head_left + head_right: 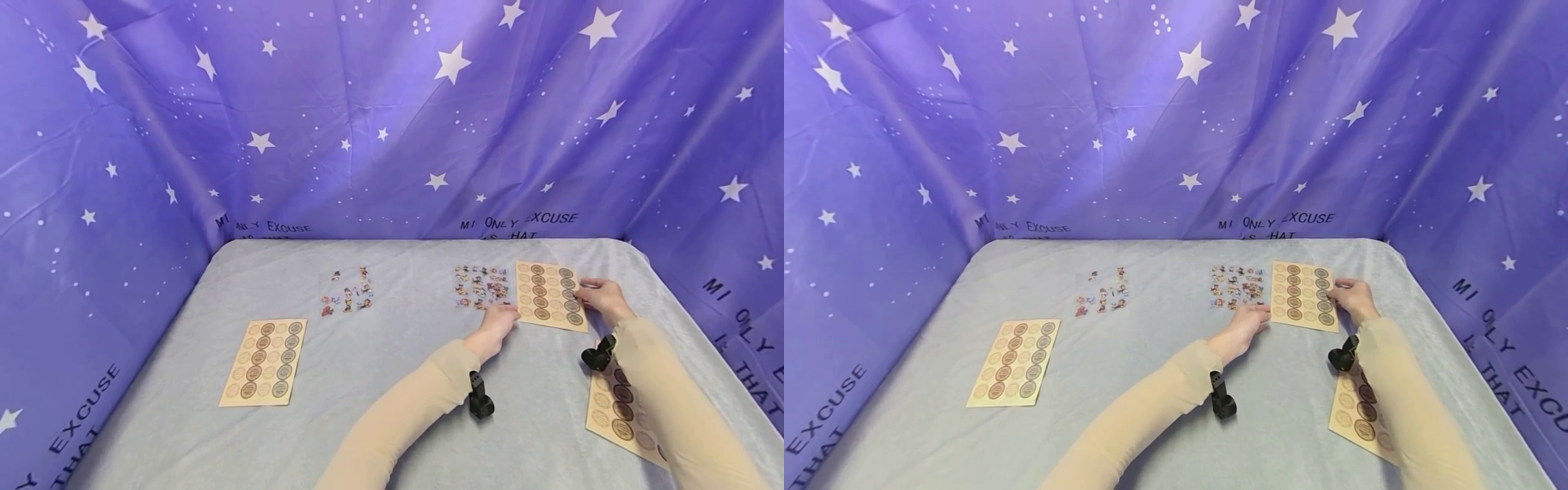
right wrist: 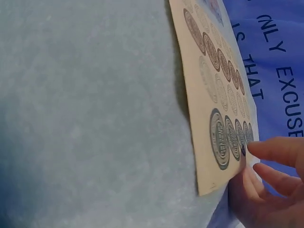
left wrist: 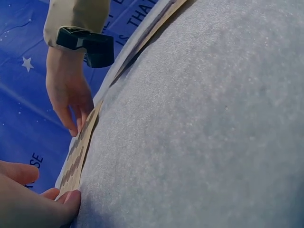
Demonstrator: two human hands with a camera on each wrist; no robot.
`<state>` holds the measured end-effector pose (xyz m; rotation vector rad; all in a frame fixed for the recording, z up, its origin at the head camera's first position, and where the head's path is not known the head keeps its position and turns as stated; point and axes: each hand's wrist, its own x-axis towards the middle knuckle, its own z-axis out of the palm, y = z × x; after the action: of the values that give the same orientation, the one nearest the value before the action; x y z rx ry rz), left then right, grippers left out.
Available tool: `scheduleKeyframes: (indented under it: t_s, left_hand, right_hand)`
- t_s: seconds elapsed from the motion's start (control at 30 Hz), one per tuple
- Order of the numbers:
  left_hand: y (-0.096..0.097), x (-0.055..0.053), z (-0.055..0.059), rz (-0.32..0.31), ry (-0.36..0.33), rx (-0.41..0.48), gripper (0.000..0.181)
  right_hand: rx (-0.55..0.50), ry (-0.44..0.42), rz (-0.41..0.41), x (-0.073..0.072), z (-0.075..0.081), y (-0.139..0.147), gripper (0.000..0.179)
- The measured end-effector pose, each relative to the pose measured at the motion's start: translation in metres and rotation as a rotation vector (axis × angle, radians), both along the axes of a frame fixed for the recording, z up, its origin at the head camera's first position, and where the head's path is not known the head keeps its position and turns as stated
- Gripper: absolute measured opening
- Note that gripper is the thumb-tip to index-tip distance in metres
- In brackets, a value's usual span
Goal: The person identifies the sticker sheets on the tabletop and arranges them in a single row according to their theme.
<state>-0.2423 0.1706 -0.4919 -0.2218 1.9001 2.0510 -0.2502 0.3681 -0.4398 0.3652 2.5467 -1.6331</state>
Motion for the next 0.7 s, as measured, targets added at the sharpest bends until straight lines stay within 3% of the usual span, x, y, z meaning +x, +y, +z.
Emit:
scheduleKeyframes:
  t_s: [0.07,0.13,0.3,0.53,0.63,0.67,0.7]
  left_hand:
    - [-0.006,0.013,0.025,0.021,-0.040,0.002,0.024]
    - [-0.010,0.022,0.040,0.036,-0.047,-0.002,0.025]
    - [-0.013,0.033,0.054,0.075,-0.042,-0.025,0.025]
    - [-0.008,0.026,0.038,0.176,-0.042,0.062,0.030]
    - [-0.003,0.015,0.021,0.177,-0.047,0.098,0.030]
    - [0.001,0.008,0.007,0.177,-0.015,0.135,0.029]
    - [0.001,0.005,0.003,0.179,-0.025,0.174,0.030]
  right_hand:
    - [-0.038,-0.028,0.000,0.002,0.001,-0.001,0.058]
    - [-0.107,-0.050,-0.004,0.004,0.002,-0.001,0.058]
    - [-0.315,-0.096,-0.027,0.008,0.004,0.001,0.065]
    - [-0.440,-0.150,-0.030,0.009,0.010,0.002,0.071]
    - [-0.476,-0.149,-0.020,0.010,0.013,-0.001,0.070]
    - [-0.488,-0.149,-0.018,0.010,0.014,-0.002,0.070]
    - [-0.501,-0.152,-0.023,0.010,0.014,-0.003,0.065]
